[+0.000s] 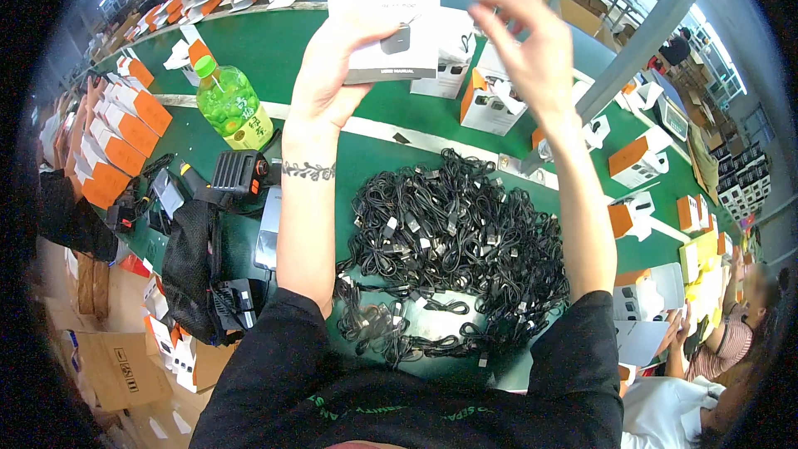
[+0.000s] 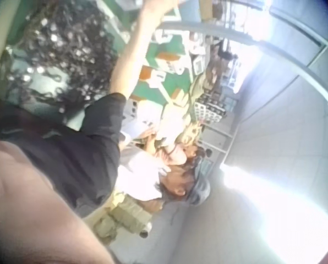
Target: Placing power banks, cables, and instruction manuals into retail boxes on an assembly line.
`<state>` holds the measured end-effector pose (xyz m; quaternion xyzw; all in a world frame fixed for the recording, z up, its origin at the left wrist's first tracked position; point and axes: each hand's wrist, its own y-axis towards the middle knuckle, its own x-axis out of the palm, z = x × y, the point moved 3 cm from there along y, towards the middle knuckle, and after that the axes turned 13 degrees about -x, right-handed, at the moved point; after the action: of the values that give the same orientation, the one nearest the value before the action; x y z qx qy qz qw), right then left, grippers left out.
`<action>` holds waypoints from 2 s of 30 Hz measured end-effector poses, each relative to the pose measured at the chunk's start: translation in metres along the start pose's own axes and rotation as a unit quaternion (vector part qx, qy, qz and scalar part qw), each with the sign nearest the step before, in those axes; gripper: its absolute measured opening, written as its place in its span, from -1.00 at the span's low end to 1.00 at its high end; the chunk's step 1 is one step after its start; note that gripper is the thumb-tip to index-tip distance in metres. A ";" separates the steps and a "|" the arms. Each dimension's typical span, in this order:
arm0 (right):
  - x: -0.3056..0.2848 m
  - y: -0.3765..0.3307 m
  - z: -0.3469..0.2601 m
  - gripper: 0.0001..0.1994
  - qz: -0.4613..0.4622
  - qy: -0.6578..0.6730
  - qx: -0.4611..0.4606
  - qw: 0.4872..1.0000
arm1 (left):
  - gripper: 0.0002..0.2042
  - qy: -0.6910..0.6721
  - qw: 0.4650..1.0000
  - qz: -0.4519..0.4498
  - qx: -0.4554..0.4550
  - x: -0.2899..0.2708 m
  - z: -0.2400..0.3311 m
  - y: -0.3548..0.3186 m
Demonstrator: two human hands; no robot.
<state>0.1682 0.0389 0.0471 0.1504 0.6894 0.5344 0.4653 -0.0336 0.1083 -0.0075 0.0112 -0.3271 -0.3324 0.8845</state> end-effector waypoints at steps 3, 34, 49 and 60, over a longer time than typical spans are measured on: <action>-0.007 0.036 -0.029 -0.71 -0.016 0.053 0.038 0.998 | -0.67 0.061 0.998 -0.018 -0.004 0.001 -0.004 0.004; 0.070 -0.016 0.118 -0.85 -0.225 -0.320 0.051 0.919 | -0.55 -0.205 0.976 0.046 0.054 -0.061 -0.010 0.028; 0.049 -0.022 0.133 -0.84 -0.253 -0.391 -0.014 0.885 | -0.66 -0.198 0.979 0.008 0.052 -0.058 0.001 0.024; 0.081 -0.066 0.160 -0.81 -0.418 -0.357 0.057 0.833 | -0.66 -0.206 0.978 0.022 0.032 -0.057 -0.002 0.023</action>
<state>0.2738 0.1662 -0.0493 0.0542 0.5020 0.1579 0.8486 -0.0514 0.1597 -0.0356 -0.0363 -0.5127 -0.2973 0.8046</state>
